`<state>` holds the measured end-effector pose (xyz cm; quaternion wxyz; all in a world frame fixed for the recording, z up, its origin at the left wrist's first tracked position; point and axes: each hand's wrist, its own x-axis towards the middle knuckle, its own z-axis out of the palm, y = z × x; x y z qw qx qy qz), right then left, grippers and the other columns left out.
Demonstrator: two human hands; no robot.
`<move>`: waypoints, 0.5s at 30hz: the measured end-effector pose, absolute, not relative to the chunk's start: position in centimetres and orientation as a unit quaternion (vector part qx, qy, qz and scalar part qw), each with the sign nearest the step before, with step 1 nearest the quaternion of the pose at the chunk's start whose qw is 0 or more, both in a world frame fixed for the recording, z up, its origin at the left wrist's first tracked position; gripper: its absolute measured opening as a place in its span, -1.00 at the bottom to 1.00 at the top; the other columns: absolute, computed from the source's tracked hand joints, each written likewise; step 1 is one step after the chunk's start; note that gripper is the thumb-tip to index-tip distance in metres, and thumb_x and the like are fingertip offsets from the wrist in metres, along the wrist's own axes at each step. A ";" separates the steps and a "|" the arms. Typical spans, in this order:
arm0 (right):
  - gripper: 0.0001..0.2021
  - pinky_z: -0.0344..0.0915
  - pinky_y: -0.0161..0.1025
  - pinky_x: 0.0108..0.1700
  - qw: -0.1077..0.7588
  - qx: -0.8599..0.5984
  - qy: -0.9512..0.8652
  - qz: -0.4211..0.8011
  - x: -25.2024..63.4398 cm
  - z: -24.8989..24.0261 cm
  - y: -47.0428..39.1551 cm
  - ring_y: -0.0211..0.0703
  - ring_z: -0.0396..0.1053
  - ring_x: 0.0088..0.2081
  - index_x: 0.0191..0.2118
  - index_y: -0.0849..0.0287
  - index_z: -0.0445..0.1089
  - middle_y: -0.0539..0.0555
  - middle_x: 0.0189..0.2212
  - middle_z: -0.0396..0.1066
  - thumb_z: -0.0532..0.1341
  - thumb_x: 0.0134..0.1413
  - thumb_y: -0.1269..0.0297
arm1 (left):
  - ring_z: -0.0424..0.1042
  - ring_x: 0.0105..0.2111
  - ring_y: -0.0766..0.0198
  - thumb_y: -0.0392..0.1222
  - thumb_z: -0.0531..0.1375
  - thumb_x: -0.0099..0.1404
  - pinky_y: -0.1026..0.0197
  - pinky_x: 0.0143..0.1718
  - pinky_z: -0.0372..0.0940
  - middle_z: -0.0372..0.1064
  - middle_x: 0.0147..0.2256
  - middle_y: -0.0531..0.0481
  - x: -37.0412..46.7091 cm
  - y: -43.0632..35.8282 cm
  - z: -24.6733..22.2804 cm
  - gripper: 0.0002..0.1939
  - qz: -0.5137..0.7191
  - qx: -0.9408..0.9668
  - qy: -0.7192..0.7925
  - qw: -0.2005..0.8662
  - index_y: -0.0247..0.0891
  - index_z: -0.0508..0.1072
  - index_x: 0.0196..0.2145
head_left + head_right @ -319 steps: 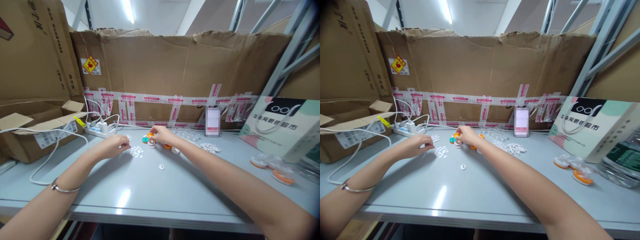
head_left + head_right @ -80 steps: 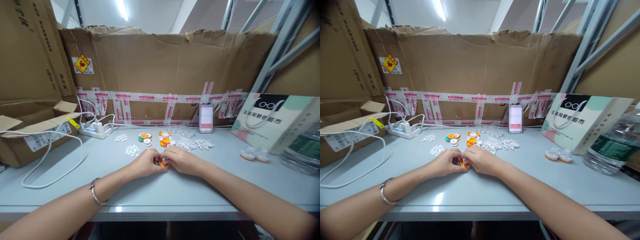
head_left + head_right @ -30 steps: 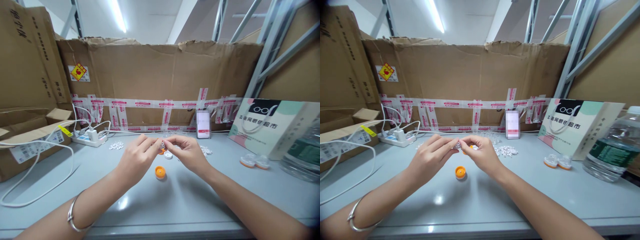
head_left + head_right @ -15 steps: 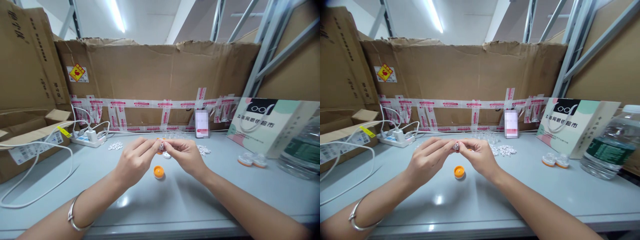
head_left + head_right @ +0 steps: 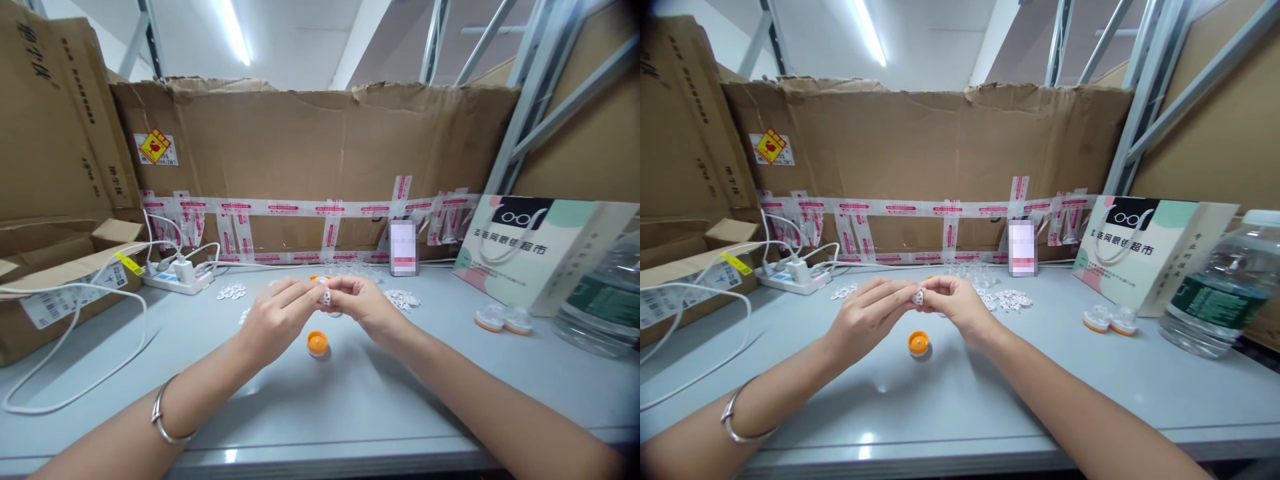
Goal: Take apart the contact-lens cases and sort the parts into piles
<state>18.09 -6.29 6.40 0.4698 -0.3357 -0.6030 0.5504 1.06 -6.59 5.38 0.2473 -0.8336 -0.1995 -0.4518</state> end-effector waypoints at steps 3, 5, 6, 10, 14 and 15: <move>-0.84 0.29 -0.31 -0.30 0.456 -0.351 -0.552 0.603 18.2 6.0 -5.7 -0.37 0.31 -0.51 -0.48 0.22 0.39 -0.04 -0.57 0.35 0.30 -0.21 0.25 | 0.36 -0.34 0.35 -0.40 0.14 0.18 0.28 -0.31 0.27 0.45 -0.31 0.00 1.4 -6.7 5.4 -0.76 -0.500 -0.820 -0.180 0.211 -0.24 0.36 -0.17; -0.84 0.29 -0.32 -0.31 0.458 -0.363 -0.541 0.605 18.6 5.9 -5.1 -0.37 0.33 -0.51 -0.48 0.22 0.38 -0.03 -0.56 0.38 0.29 -0.19 0.24 | 0.36 -0.35 0.35 -0.38 0.18 0.15 0.28 -0.30 0.27 0.44 -0.33 0.00 1.4 -6.8 5.5 -0.78 -0.536 -0.803 -0.188 0.183 -0.25 0.38 -0.21; -0.83 0.30 -0.31 -0.30 0.462 -0.370 -0.555 0.585 19.0 6.0 -4.7 -0.35 0.35 -0.49 -0.46 0.22 0.38 -0.01 -0.53 0.40 0.29 -0.19 0.23 | 0.36 -0.35 0.35 -0.37 0.19 0.15 0.28 -0.29 0.27 0.44 -0.34 -0.01 1.4 -6.7 5.6 -0.79 -0.549 -0.795 -0.197 0.168 -0.26 0.39 -0.22; -0.81 0.31 -0.26 -0.28 0.465 -0.443 -0.670 0.372 22.1 6.7 -2.5 -0.23 0.41 -0.40 -0.37 0.21 0.37 0.05 -0.46 0.45 0.26 -0.15 0.24 | 0.37 -0.35 0.35 -0.32 0.14 0.19 0.27 -0.29 0.28 0.44 -0.34 -0.02 1.1 -6.4 5.5 -0.80 -0.556 -0.788 -0.249 0.087 -0.26 0.40 -0.19; -0.92 0.27 -0.30 -0.42 0.326 -0.569 -0.735 0.175 25.0 6.7 -0.5 -0.19 0.41 -0.45 -0.43 0.19 0.36 0.04 -0.56 0.44 0.19 -0.08 0.30 | 0.36 -0.34 0.33 -0.31 0.09 0.23 0.27 -0.29 0.27 0.42 -0.33 -0.03 1.0 -6.2 5.2 -0.81 -0.549 -0.786 -0.282 0.032 -0.26 0.41 -0.20; -0.93 0.26 -0.31 -0.44 0.288 -0.584 -0.744 0.149 25.3 6.5 -0.1 -0.18 0.41 -0.46 -0.46 0.19 0.37 0.04 -0.57 0.45 0.18 -0.08 0.32 | 0.35 -0.34 0.33 -0.31 0.08 0.23 0.26 -0.28 0.27 0.42 -0.33 -0.03 1.0 -6.1 5.1 -0.81 -0.549 -0.786 -0.283 0.027 -0.26 0.41 -0.20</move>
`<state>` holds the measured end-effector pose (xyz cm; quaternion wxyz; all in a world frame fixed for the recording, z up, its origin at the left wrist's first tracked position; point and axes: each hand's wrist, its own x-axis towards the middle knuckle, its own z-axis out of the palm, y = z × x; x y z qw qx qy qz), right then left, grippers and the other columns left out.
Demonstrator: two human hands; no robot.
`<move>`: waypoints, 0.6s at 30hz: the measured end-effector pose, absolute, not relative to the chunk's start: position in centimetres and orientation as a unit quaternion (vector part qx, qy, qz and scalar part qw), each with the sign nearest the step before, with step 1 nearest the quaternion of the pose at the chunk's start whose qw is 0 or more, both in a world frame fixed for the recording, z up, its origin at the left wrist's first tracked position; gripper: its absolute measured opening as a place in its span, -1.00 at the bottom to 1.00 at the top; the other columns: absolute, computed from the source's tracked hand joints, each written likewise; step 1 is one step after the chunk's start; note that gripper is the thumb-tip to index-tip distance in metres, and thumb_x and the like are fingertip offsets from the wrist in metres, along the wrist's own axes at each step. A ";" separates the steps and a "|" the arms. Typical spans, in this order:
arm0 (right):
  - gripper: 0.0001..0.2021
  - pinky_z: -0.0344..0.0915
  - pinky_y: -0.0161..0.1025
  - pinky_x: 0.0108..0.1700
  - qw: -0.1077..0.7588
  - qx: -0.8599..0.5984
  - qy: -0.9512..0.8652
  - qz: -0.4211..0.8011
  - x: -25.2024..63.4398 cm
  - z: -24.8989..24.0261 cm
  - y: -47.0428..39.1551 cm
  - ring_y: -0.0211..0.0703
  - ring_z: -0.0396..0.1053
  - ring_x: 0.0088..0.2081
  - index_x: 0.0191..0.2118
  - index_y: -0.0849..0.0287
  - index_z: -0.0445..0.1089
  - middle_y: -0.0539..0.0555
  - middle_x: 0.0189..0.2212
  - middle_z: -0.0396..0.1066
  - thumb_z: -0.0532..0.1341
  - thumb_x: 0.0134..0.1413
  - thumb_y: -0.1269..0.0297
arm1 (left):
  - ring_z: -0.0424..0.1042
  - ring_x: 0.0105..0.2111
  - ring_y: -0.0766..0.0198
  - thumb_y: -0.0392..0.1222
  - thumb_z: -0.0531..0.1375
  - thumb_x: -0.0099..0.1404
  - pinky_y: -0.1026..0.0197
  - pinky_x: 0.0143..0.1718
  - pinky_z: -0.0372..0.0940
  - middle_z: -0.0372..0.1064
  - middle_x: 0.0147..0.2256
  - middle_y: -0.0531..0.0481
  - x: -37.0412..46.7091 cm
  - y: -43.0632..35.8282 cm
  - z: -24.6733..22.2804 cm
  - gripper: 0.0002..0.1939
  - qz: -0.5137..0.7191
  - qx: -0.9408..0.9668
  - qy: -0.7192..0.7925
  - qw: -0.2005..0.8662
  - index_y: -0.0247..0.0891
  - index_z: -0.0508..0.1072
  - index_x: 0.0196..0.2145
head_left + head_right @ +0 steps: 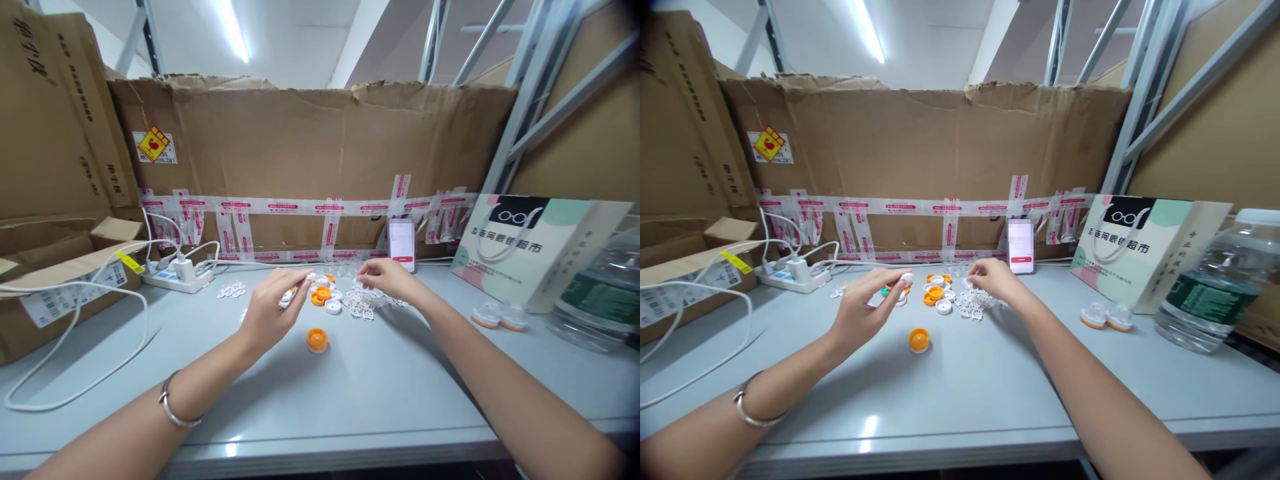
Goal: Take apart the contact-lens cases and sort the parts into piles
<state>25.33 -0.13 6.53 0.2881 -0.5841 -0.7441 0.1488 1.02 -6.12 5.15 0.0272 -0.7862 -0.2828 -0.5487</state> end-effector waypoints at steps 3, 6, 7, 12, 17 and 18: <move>-0.93 0.23 -0.29 -0.42 0.234 -0.598 -0.758 0.114 25.7 5.9 0.5 -0.15 0.39 -0.44 -0.55 0.18 0.40 0.05 -0.55 0.45 0.20 -0.15 0.39 | 0.33 -0.32 0.32 -0.31 0.06 0.25 0.25 -0.26 0.26 0.40 -0.33 -0.04 1.0 -6.0 5.0 -0.80 -0.545 -0.790 -0.280 0.023 -0.27 0.40 -0.18; -0.91 0.20 -0.28 -0.39 0.221 -0.606 -0.758 0.101 25.8 5.3 0.9 -0.13 0.38 -0.42 -0.60 0.19 0.41 0.06 -0.55 0.45 0.21 -0.19 0.43 | 0.32 -0.32 0.32 -0.31 0.05 0.26 0.26 -0.28 0.25 0.39 -0.34 -0.04 1.0 -5.8 4.9 -0.79 -0.535 -0.796 -0.282 0.019 -0.27 0.39 -0.17; -0.91 0.19 -0.28 -0.39 0.217 -0.609 -0.756 0.098 25.8 5.2 1.0 -0.13 0.38 -0.42 -0.60 0.19 0.42 0.06 -0.55 0.45 0.21 -0.20 0.44 | 0.32 -0.33 0.32 -0.31 0.05 0.26 0.26 -0.29 0.25 0.39 -0.34 -0.04 1.0 -5.7 4.8 -0.79 -0.532 -0.796 -0.286 0.017 -0.26 0.40 -0.17; -0.89 0.20 -0.25 -0.39 0.236 -0.627 -0.739 0.070 25.5 5.4 0.7 -0.08 0.37 -0.40 -0.48 0.21 0.46 0.10 -0.50 0.45 0.24 -0.18 0.29 | 0.36 -0.36 0.34 -0.27 0.09 0.24 0.30 -0.30 0.27 0.41 -0.35 -0.01 1.1 -5.6 4.8 -0.84 -0.538 -0.783 -0.309 -0.030 -0.25 0.40 -0.22; -0.71 0.28 -0.27 -0.27 0.360 -0.449 -0.753 0.319 22.4 6.8 -2.8 -0.17 0.39 -0.33 -0.32 0.22 0.44 0.09 -0.40 0.46 0.14 -0.02 0.09 | 0.37 -0.43 0.39 -0.23 0.12 0.22 0.34 -0.37 0.29 0.39 -0.42 0.03 1.4 -6.1 5.2 -0.91 -0.518 -0.778 -0.323 -0.146 -0.28 0.35 -0.32; -0.70 0.29 -0.26 -0.24 0.367 -0.396 -0.748 0.385 21.7 7.0 -3.6 -0.18 0.39 -0.32 -0.30 0.22 0.44 0.10 -0.39 0.46 0.15 -0.01 0.08 | 0.36 -0.43 0.39 -0.23 0.12 0.21 0.34 -0.37 0.29 0.38 -0.43 0.04 1.4 -6.1 5.2 -0.92 -0.515 -0.780 -0.321 -0.152 -0.29 0.34 -0.35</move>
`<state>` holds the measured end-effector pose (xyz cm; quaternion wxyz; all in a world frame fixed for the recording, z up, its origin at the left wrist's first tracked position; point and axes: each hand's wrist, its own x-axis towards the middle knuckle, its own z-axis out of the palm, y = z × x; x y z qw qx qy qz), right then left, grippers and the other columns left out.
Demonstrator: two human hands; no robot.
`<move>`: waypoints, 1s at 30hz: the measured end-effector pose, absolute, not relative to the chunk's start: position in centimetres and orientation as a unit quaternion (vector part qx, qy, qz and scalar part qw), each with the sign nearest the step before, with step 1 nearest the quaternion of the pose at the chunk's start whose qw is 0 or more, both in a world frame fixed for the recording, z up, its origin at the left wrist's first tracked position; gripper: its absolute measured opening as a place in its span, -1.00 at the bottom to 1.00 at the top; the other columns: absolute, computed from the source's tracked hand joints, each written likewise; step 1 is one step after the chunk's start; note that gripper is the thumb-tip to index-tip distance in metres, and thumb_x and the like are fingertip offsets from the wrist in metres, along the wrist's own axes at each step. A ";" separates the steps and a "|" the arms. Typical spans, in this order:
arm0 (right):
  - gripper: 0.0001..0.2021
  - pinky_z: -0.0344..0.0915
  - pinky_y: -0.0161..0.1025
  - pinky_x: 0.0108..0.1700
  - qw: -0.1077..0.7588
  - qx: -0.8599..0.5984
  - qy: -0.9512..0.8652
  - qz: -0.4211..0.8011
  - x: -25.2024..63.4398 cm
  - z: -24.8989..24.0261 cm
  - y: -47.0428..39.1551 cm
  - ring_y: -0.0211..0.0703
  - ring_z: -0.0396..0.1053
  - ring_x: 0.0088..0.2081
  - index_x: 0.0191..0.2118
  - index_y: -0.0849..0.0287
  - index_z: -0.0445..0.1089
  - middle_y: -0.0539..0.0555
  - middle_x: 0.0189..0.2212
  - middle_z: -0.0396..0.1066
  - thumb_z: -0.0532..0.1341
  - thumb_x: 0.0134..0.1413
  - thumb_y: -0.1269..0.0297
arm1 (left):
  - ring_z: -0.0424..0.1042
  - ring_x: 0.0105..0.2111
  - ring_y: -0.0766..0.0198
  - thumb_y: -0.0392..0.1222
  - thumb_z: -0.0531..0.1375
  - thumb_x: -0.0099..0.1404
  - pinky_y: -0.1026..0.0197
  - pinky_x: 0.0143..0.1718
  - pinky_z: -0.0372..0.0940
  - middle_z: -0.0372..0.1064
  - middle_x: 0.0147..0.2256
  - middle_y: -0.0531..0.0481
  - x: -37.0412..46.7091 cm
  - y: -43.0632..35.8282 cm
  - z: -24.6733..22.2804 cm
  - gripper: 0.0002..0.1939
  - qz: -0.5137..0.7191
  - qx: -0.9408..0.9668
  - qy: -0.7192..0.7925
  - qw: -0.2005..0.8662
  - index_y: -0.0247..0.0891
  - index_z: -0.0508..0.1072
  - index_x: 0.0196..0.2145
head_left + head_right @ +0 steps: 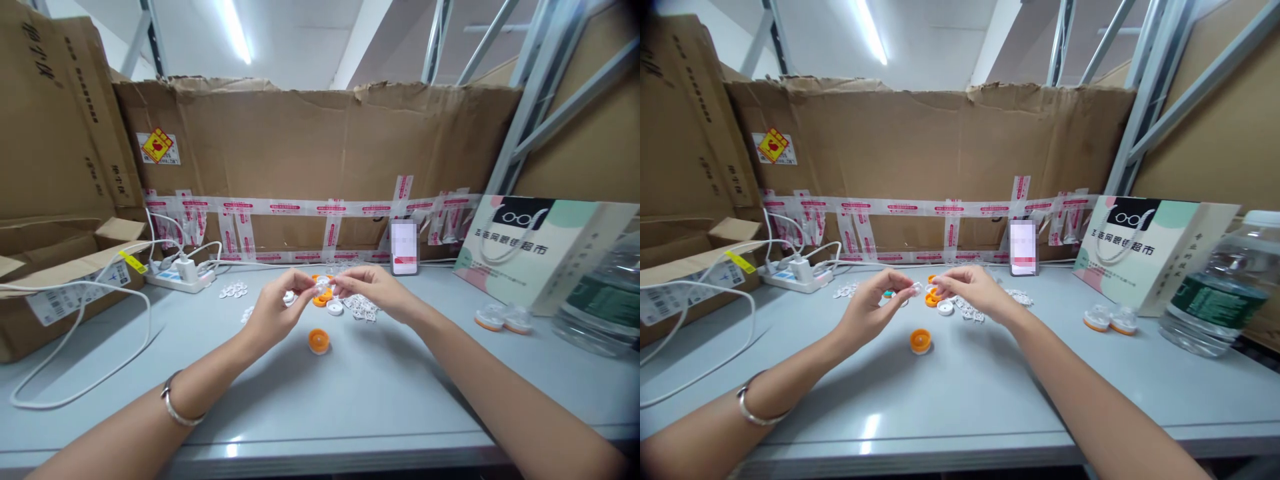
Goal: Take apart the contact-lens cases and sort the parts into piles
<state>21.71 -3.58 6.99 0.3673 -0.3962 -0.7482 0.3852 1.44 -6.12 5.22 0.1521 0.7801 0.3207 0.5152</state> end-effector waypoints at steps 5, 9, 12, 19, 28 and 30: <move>-0.72 0.28 -0.23 -0.20 0.383 -0.326 -0.721 0.476 19.7 6.7 -5.7 -0.18 0.39 -0.26 -0.25 0.19 0.44 0.10 -0.36 0.47 0.23 -0.06 0.14 | 0.34 -0.41 0.39 -0.26 0.12 0.22 0.32 -0.35 0.29 0.36 -0.42 0.03 1.4 -5.9 5.1 -0.94 0.508 0.805 0.291 0.102 -0.28 0.38 -0.36; -0.76 0.29 -0.22 -0.23 0.435 -0.339 -0.681 0.481 19.0 6.0 -5.7 -0.19 0.41 -0.32 -0.31 0.20 0.44 0.07 -0.40 0.47 0.24 -0.09 0.15 | 0.33 -0.35 0.36 -0.31 0.11 0.22 0.28 -0.33 0.30 0.34 -0.33 -0.03 1.2 -5.7 4.9 -0.88 0.518 0.817 0.250 -0.049 -0.25 0.42 -0.28; -0.78 0.28 -0.22 -0.22 0.470 -0.343 -0.651 0.487 18.5 5.9 -6.0 -0.20 0.41 -0.32 -0.34 0.20 0.43 0.07 -0.40 0.47 0.25 -0.09 0.16 | 0.31 -0.25 0.28 -0.29 0.15 0.19 0.23 -0.32 0.31 0.30 -0.19 -0.11 1.1 -5.7 4.9 -0.82 0.504 0.806 0.254 -0.176 -0.21 0.42 -0.22; -0.80 0.27 -0.23 -0.23 0.480 -0.344 -0.641 0.489 18.3 6.1 -6.5 -0.22 0.39 -0.34 -0.40 0.20 0.44 0.05 -0.46 0.45 0.27 -0.13 0.16 | 0.27 -0.36 0.31 -0.31 0.15 0.19 0.23 -0.34 0.29 0.37 -0.35 -0.03 0.8 -6.2 5.2 -0.80 0.464 0.811 0.254 -0.251 -0.24 0.40 -0.18; -0.76 0.32 -0.24 -0.29 0.477 -0.351 -0.688 0.421 18.4 5.8 -6.5 -0.19 0.40 -0.34 -0.34 0.21 0.47 0.08 -0.43 0.47 0.19 -0.03 0.14 | 0.33 -0.36 0.30 -0.34 0.10 0.21 0.23 -0.36 0.30 0.41 -0.30 -0.03 1.1 -6.2 4.8 -0.78 0.421 0.826 0.250 -0.278 -0.25 0.35 -0.16; -0.77 0.33 -0.25 -0.30 0.480 -0.345 -0.708 0.387 18.4 5.6 -6.6 -0.18 0.40 -0.33 -0.31 0.18 0.48 0.07 -0.41 0.47 0.18 -0.01 0.16 | 0.35 -0.35 0.30 -0.36 0.08 0.22 0.24 -0.36 0.31 0.40 -0.30 -0.04 1.2 -6.3 4.7 -0.79 0.425 0.827 0.242 -0.277 -0.27 0.33 -0.16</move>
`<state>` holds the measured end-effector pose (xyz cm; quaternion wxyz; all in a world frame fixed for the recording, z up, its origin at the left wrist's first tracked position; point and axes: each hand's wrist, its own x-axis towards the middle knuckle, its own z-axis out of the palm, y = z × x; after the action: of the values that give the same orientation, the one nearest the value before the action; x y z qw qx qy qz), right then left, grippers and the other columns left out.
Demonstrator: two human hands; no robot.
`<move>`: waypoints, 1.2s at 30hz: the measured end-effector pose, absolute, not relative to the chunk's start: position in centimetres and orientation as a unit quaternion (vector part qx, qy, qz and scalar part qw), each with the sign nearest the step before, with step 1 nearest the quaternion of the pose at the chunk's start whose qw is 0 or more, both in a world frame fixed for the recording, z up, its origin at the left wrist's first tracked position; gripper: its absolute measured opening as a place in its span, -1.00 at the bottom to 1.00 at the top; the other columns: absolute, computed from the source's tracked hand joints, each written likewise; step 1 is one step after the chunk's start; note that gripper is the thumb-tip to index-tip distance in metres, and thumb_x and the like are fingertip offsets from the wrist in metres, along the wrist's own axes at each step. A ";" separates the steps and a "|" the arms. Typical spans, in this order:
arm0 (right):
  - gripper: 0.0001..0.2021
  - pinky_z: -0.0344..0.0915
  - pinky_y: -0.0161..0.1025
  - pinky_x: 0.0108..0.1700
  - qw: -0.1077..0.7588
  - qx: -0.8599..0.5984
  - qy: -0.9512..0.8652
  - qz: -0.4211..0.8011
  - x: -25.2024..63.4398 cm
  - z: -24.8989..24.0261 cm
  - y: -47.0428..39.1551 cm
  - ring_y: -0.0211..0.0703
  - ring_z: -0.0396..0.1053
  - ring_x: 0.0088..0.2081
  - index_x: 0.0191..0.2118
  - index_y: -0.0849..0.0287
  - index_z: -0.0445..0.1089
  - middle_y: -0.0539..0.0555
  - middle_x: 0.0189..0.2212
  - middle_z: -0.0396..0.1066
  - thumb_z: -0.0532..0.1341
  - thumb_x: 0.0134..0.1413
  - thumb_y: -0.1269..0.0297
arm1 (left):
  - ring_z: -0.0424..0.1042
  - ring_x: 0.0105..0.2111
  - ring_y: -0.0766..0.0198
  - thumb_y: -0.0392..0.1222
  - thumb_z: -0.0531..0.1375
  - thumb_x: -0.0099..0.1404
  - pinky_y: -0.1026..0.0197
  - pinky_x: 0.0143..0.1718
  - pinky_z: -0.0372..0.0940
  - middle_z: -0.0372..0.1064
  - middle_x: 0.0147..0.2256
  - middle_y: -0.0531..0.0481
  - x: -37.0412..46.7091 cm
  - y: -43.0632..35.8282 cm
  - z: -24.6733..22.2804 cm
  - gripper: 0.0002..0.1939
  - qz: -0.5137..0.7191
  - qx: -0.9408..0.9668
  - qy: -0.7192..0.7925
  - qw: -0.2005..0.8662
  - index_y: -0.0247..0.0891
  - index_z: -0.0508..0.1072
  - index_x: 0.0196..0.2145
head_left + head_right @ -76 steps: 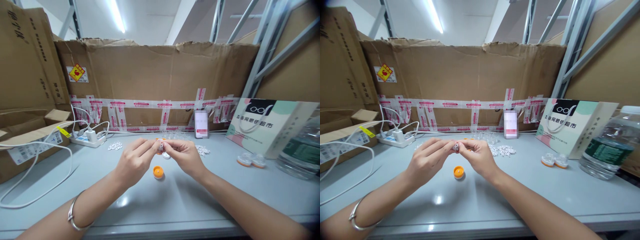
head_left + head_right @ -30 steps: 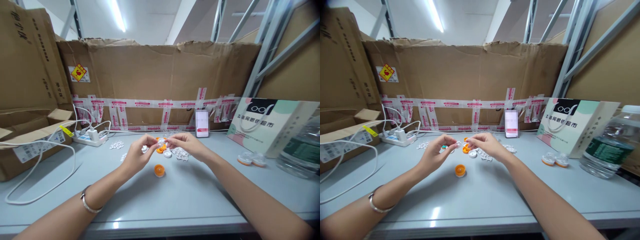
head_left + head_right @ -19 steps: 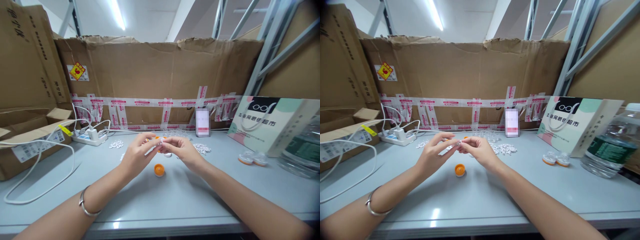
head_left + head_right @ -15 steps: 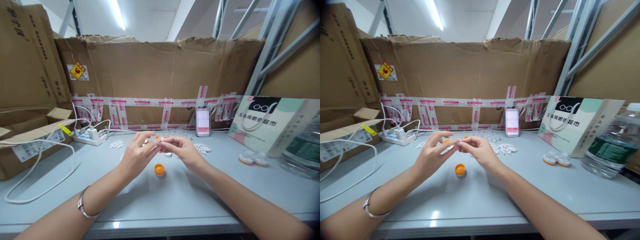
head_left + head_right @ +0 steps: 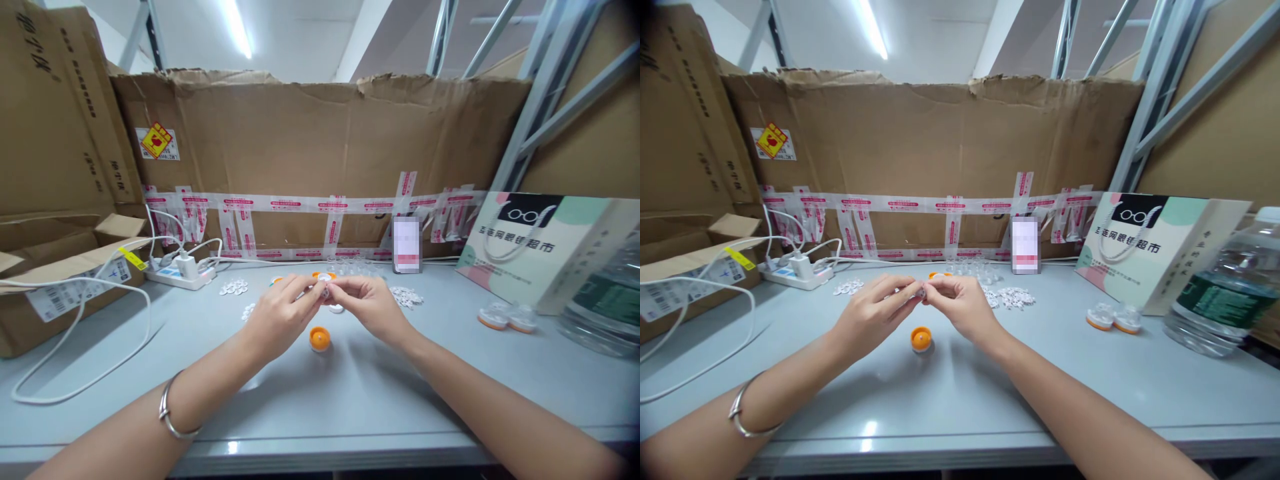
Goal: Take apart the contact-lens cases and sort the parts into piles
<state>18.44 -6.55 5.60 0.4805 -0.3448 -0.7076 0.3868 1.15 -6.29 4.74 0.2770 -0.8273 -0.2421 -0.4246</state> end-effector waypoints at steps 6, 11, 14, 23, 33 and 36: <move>-0.76 0.36 -0.23 -0.26 0.497 -0.349 -0.740 0.289 18.5 4.9 -6.8 -0.14 0.42 -0.27 -0.19 0.08 0.46 0.04 -0.34 0.49 0.14 0.03 0.20 | 0.38 -0.28 0.27 -0.37 0.05 0.24 0.22 -0.27 0.34 0.38 -0.27 -0.10 1.0 -6.2 4.4 -0.75 -0.424 -0.826 -0.210 0.307 -0.31 0.26 -0.10; -0.76 0.36 -0.20 -0.28 0.514 -0.354 -0.721 0.301 18.3 4.5 -6.9 -0.10 0.42 -0.28 -0.21 0.06 0.47 0.05 -0.35 0.50 0.14 0.03 0.17 | 0.38 -0.28 0.23 -0.39 0.06 0.22 0.18 -0.28 0.34 0.37 -0.27 -0.14 0.9 -6.1 4.3 -0.76 -0.402 -0.832 -0.206 0.321 -0.35 0.27 -0.12; -0.75 0.35 -0.18 -0.27 0.516 -0.350 -0.711 0.326 18.1 4.3 -6.8 -0.09 0.41 -0.30 -0.24 0.10 0.49 0.06 -0.39 0.49 0.14 0.03 0.14 | 0.38 -0.32 0.24 -0.38 0.05 0.23 0.20 -0.31 0.34 0.37 -0.32 -0.12 1.1 -6.4 4.5 -0.81 -0.404 -0.833 -0.216 0.311 -0.37 0.29 -0.17; -0.76 0.31 -0.25 -0.36 0.531 -0.358 -0.684 0.348 18.1 4.6 -6.4 -0.20 0.37 -0.43 -0.43 0.19 0.48 0.05 -0.52 0.43 0.17 -0.02 0.14 | 0.38 -0.33 0.29 -0.39 0.04 0.24 0.25 -0.31 0.34 0.38 -0.32 -0.07 1.2 -6.4 4.4 -0.85 -0.433 -0.838 -0.210 0.257 -0.33 0.32 -0.22; -0.73 0.35 -0.23 -0.31 0.500 -0.418 -0.648 0.394 19.5 5.6 -4.2 -0.16 0.42 -0.40 -0.41 0.24 0.45 0.08 -0.49 0.46 0.26 -0.17 0.11 | 0.36 -0.34 0.31 -0.32 0.04 0.26 0.26 -0.31 0.31 0.37 -0.35 -0.05 1.2 -6.1 4.4 -0.90 -0.438 -0.839 -0.234 0.221 -0.29 0.34 -0.31; -0.76 0.33 -0.25 -0.29 0.492 -0.482 -0.666 0.286 22.5 5.9 -1.8 -0.16 0.42 -0.39 -0.41 0.25 0.45 0.10 -0.46 0.47 0.24 -0.17 0.16 | 0.36 -0.34 0.32 -0.31 0.05 0.25 0.27 -0.31 0.29 0.37 -0.35 -0.04 0.9 -6.1 4.5 -0.92 -0.438 -0.838 -0.256 0.202 -0.28 0.34 -0.33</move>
<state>22.47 -1.77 5.94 0.4920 -0.4823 -0.6662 0.2856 0.93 -6.06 4.52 0.2022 -0.8377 -0.2561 -0.4379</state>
